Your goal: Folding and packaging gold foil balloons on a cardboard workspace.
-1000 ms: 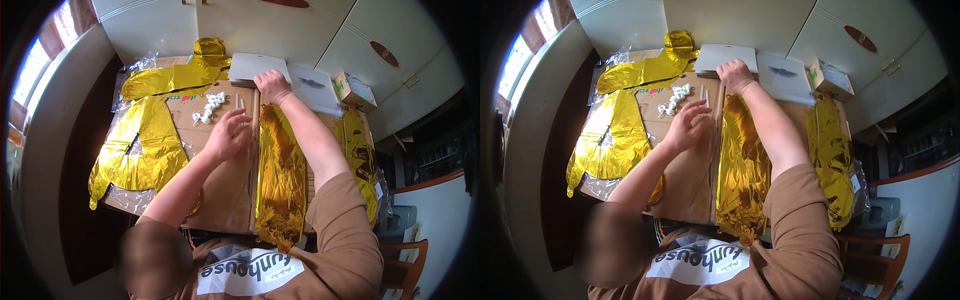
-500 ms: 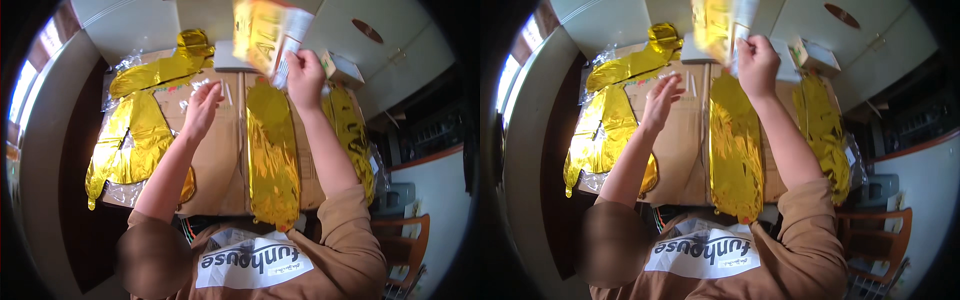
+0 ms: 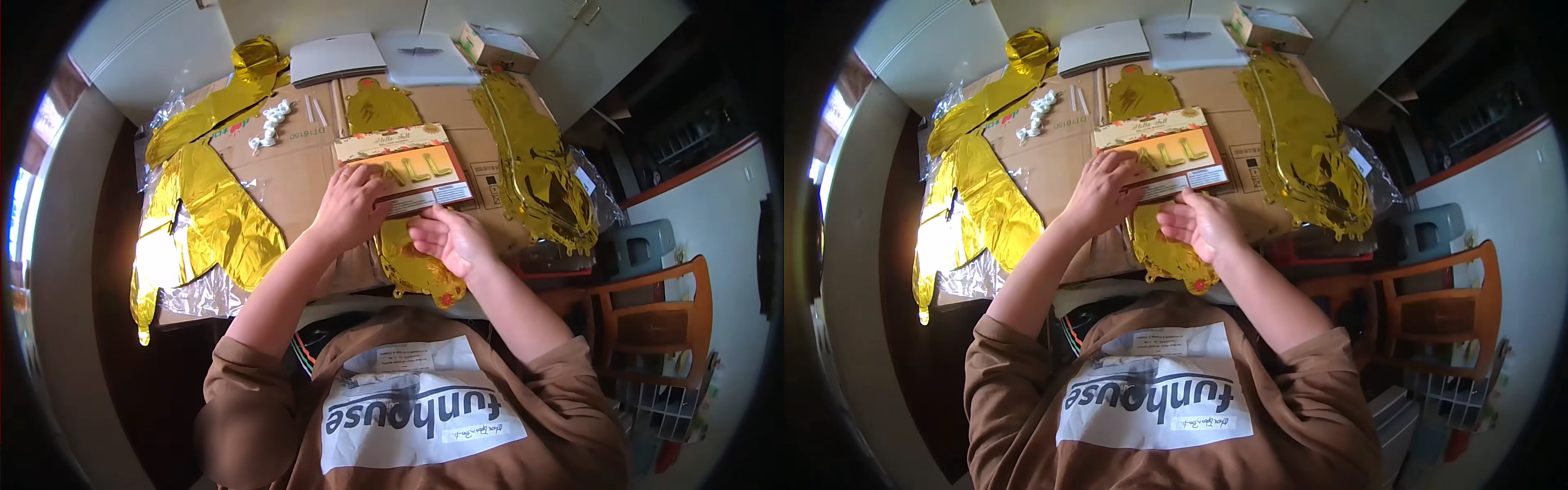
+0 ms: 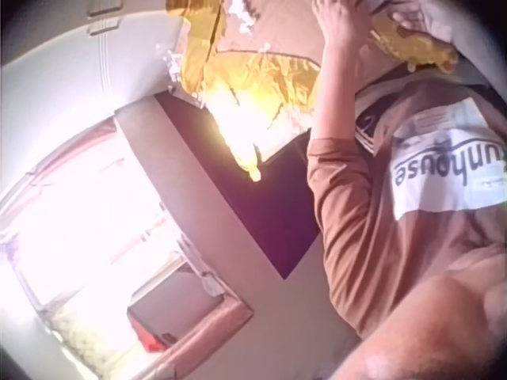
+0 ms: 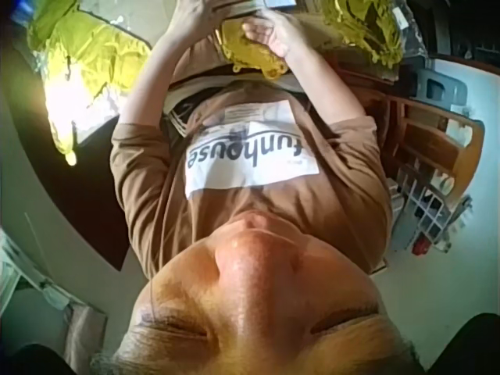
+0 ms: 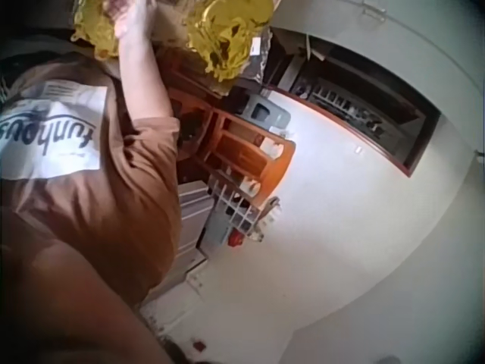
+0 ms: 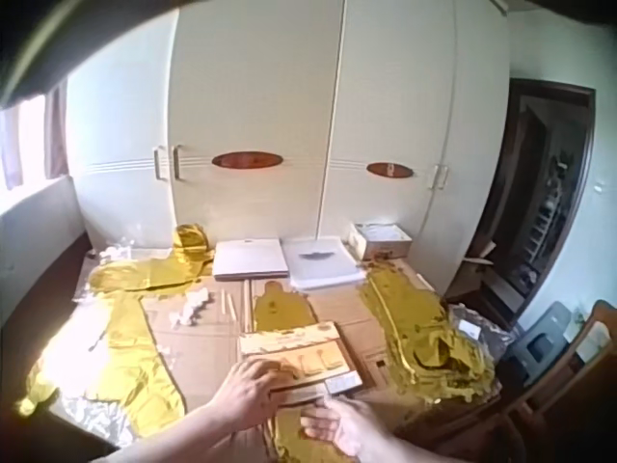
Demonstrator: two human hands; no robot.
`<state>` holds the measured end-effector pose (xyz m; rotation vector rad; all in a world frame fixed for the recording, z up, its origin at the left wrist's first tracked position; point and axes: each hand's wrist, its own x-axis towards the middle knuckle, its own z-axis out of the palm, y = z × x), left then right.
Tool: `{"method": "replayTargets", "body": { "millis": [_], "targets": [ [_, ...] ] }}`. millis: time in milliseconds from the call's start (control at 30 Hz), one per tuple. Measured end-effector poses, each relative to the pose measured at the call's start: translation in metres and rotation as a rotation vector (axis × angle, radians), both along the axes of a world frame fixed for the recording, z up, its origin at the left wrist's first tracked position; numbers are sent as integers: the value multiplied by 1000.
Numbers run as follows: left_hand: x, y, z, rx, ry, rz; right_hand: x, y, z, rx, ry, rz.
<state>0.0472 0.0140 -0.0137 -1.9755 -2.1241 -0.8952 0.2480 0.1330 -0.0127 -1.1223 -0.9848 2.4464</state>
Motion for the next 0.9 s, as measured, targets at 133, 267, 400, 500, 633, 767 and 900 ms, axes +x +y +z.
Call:
{"method": "replayTargets", "body": {
  "millis": [133, 267, 400, 500, 633, 767, 900],
  "targets": [
    [-2, -3, -10, -54, -94, -16, 58, 22, 34, 324, -228, 214],
    [2, -4, -8, -38, -48, -9, 96, 33, -3, 1190, -506, 202],
    [3, -7, -7, -47, -15, -40, 89, 4, -13, 1018, -449, 137],
    [17, -13, 0, -95, -38, -52, 107, -23, -25, 800, -273, -47],
    [20, -14, 1, -75, -46, -84, 103, -47, -29, 18, -13, -159],
    [17, -11, 1, -53, -41, -116, 93, -47, -49, -13, 130, -43],
    [31, -9, 3, -9, -69, -194, 131, -51, -40, 120, 38, -58]
  ]
}}
